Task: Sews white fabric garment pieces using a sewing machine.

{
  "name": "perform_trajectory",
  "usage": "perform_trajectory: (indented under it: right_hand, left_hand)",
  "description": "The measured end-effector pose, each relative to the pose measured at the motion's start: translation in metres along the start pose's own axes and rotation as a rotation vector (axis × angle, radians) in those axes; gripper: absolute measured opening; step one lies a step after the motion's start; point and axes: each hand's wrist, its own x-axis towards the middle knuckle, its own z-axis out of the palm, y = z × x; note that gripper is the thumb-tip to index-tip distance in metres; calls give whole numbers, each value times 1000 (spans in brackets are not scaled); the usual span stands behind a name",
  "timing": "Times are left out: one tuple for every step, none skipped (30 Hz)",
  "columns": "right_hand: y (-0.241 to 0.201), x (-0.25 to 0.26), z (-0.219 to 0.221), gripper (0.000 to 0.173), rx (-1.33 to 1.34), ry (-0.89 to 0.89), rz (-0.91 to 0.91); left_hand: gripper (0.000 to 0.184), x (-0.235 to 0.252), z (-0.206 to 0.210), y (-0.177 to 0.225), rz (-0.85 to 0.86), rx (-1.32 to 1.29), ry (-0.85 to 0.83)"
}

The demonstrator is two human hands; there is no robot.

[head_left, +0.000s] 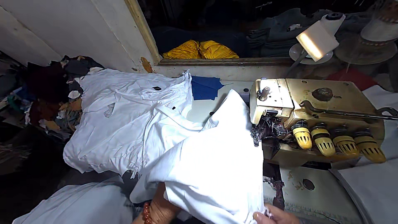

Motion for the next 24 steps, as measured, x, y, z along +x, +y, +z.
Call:
perform_trajectory:
  right_hand:
    - [-3, 7, 3, 27, 13, 34, 7]
    - [-6, 14, 5, 29, 19, 60, 13]
    - [-9, 23, 7, 29, 26, 83, 15]
    - [-12, 31, 8, 28, 34, 108, 12]
    - [-14, 40, 9, 27, 39, 132, 2]
    - [-16, 49, 11, 26, 46, 159, -16]
    - [-16, 58, 12, 24, 56, 187, -37]
    - [-17, 66, 13, 21, 71, 213, -60]
    - [-16, 73, 14, 19, 93, 235, -84]
    - [-15, 78, 16, 19, 120, 253, -106]
    - [-13, 80, 18, 22, 144, 273, -122]
    - [-12, 80, 20, 24, 163, 290, -129]
    - [-12, 79, 23, 25, 175, 307, -125]
    - [-13, 78, 24, 24, 181, 313, -115]
    - [-13, 76, 24, 22, 177, 303, -96]
    - [-13, 74, 24, 19, 163, 279, -66]
    - [-13, 73, 22, 15, 142, 238, -28]
    - [-12, 71, 21, 12, 116, 188, 9]
    - [-9, 70, 19, 11, 93, 140, 31]
    - [-4, 70, 18, 12, 51, 100, 34]
    - [1, 70, 15, 11, -12, 72, 18]
    - [8, 71, 13, 8, -104, 65, -20]
    - [15, 73, 9, 3, -215, 70, -64]
    - [22, 73, 5, 5, -335, 81, -97]
  left_hand:
    - [27, 3, 6, -7, 0, -32, 89]
    - [35, 7, 9, -12, -6, -50, 146]
    - [40, 12, 9, -17, -12, -53, 167]
    - [42, 17, 9, -21, -7, -24, 172]
    - [43, 23, 8, -25, 4, 24, 165]
    - [43, 30, 7, -27, 9, 71, 138]
    - [44, 36, 4, -27, -10, 96, 81]
    - [43, 42, 1, -27, -47, 93, 12]
    - [42, 47, -3, -26, -88, 82, -70]
    - [39, 52, -9, -26, -103, 92, -146]
    - [34, 56, -15, -28, -74, 130, -202]
    - [28, 59, -20, -31, 0, 178, -231]
    - [24, 64, -27, -35, 106, 211, -238]
    - [22, 70, -36, -40, 223, 220, -224]
    - [22, 79, -45, -44, 318, 207, -188]
    - [24, 90, -54, -46, 376, 191, -125]
    - [26, 99, -61, -48, 406, 183, -41]
    - [29, 108, -64, -50, 420, 184, 60]
    - [30, 118, -64, -52, 422, 186, 150]
    - [27, 127, -60, -54, 420, 177, 211]
    - [24, 135, -52, -59, 408, 164, 234]
    - [21, 140, -40, -65, 384, 151, 203]
    - [18, 140, -27, -72, 337, 145, 88]
    - [16, 136, -15, -80, 270, 135, -117]
